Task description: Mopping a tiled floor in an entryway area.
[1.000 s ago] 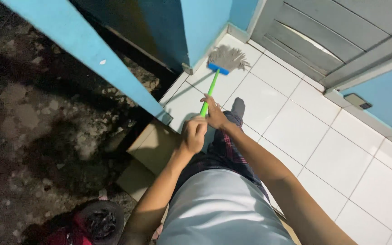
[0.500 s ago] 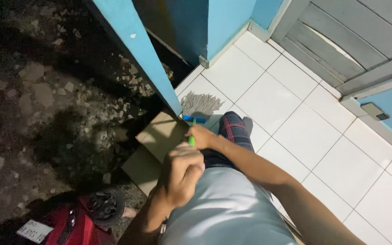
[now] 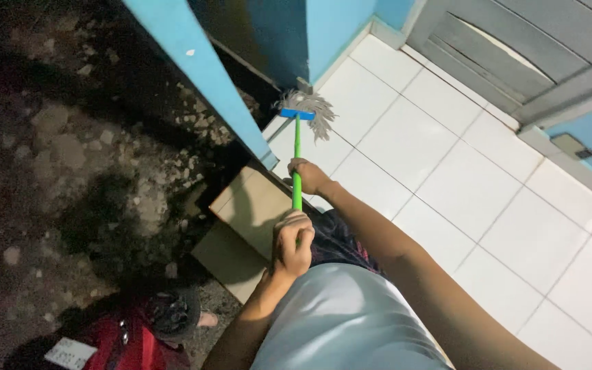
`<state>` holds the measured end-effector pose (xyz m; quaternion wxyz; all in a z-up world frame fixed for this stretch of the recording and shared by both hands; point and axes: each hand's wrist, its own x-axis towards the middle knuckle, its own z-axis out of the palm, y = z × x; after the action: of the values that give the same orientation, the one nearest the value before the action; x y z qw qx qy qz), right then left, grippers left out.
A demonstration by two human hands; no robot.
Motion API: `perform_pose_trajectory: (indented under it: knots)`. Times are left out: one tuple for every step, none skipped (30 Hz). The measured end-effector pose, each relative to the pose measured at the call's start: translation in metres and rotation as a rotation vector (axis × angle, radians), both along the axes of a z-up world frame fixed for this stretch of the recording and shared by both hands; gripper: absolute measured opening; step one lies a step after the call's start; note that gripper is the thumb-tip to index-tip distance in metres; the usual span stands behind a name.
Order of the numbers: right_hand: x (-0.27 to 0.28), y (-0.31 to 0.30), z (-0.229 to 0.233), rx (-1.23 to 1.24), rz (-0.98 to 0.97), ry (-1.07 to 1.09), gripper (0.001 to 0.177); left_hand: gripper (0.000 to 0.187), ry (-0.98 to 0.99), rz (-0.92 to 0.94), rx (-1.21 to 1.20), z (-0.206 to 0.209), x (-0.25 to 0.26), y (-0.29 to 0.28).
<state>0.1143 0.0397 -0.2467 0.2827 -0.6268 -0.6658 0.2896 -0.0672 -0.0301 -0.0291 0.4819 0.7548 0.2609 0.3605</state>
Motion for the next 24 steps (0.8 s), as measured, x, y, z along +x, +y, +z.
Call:
perform_pose_trajectory:
  knots:
    - [0.001, -0.005, 0.0, -0.001, -0.02, -0.001, 0.027, 0.019, -0.001, -0.02, -0.001, 0.008, 0.001, -0.002]
    - [0.003, -0.009, 0.0, 0.027, 0.009, -0.002, 0.026, 0.021, 0.017, -0.036, 0.004, 0.016, 0.003, -0.003]
    - [0.005, -0.014, -0.001, 0.056, 0.037, -0.004, 0.026, 0.023, 0.036, -0.053, 0.01, 0.023, 0.005, -0.005]
    - [0.005, -0.021, 0.006, 0.054, 0.008, -0.004, 0.026, 0.023, 0.037, -0.082, 0.009, 0.036, 0.007, -0.005]
    - [0.006, -0.029, 0.012, 0.07, 0.002, -0.001, 0.021, 0.02, 0.03, -0.139, 0.074, 0.048, 0.009, -0.006]
    - [0.008, -0.04, 0.019, 0.082, -0.012, 0.002, 0.017, 0.019, 0.02, -0.204, 0.136, 0.062, 0.012, -0.008]
    - [0.01, -0.054, 0.026, 0.076, -0.048, 0.001, 0.017, 0.019, 0.018, -0.24, 0.131, 0.07, 0.015, -0.011]
    - [0.014, -0.065, 0.034, 0.085, -0.045, 0.002, 0.016, 0.018, -0.01, -0.302, 0.148, 0.077, 0.02, -0.012]
    - [0.019, -0.077, 0.042, 0.094, -0.042, 0.002, 0.016, 0.018, -0.038, -0.364, 0.165, 0.085, 0.025, -0.014]
    - [0.025, -0.091, 0.044, 0.092, -0.081, -0.002, 0.016, 0.018, -0.044, -0.404, 0.163, 0.09, 0.031, -0.02]
    - [0.031, -0.107, 0.045, 0.062, -0.092, -0.044, 0.02, 0.017, -0.059, -0.479, 0.183, 0.095, 0.037, -0.027]
    - [0.037, -0.128, 0.046, 0.025, -0.107, -0.084, 0.024, 0.017, -0.075, -0.559, 0.196, 0.099, 0.044, -0.036]
    - [0.043, -0.151, 0.047, 0.017, -0.151, -0.086, 0.024, 0.017, -0.082, -0.603, 0.189, 0.1, 0.052, -0.049]
    - [0.051, -0.177, 0.049, 0.026, -0.176, -0.093, 0.024, 0.018, -0.086, -0.679, 0.19, 0.101, 0.061, -0.064]
    - [0.057, -0.203, 0.05, 0.036, -0.202, -0.101, 0.023, 0.018, -0.091, -0.755, 0.193, 0.101, 0.068, -0.081]
    - [0.062, -0.235, 0.054, 0.024, -0.241, -0.104, 0.023, 0.018, -0.1, -0.793, 0.182, 0.1, 0.076, -0.102]
    - [0.067, -0.267, 0.058, 0.014, -0.323, -0.081, 0.022, 0.017, -0.14, -0.861, 0.167, 0.099, 0.084, -0.124]
    - [0.07, -0.295, 0.064, 0.01, -0.391, -0.054, 0.021, 0.016, -0.172, -0.916, 0.155, 0.101, 0.091, -0.146]
    - [0.072, -0.329, 0.068, 0.005, -0.416, -0.052, 0.021, 0.016, -0.173, -0.94, 0.148, 0.104, 0.098, -0.167]
    - [0.075, -0.359, 0.071, 0.021, -0.512, -0.063, 0.021, 0.017, -0.177, -1.034, 0.168, 0.104, 0.106, -0.186]
    - [0.076, -0.39, 0.073, 0.037, -0.607, -0.073, 0.021, 0.018, -0.181, -1.128, 0.188, 0.104, 0.112, -0.206]
    - [0.078, -0.42, 0.07, 0.037, -0.631, -0.078, 0.021, 0.018, -0.188, -1.152, 0.188, 0.1, 0.117, -0.225]
    - [0.08, -0.45, 0.067, -0.007, -0.721, -0.121, 0.019, 0.017, -0.217, -1.225, 0.191, 0.096, 0.122, -0.244]
    - [0.078, -0.478, 0.064, -0.054, -0.81, -0.159, 0.018, 0.015, -0.241, -1.299, 0.191, 0.091, 0.126, -0.262]
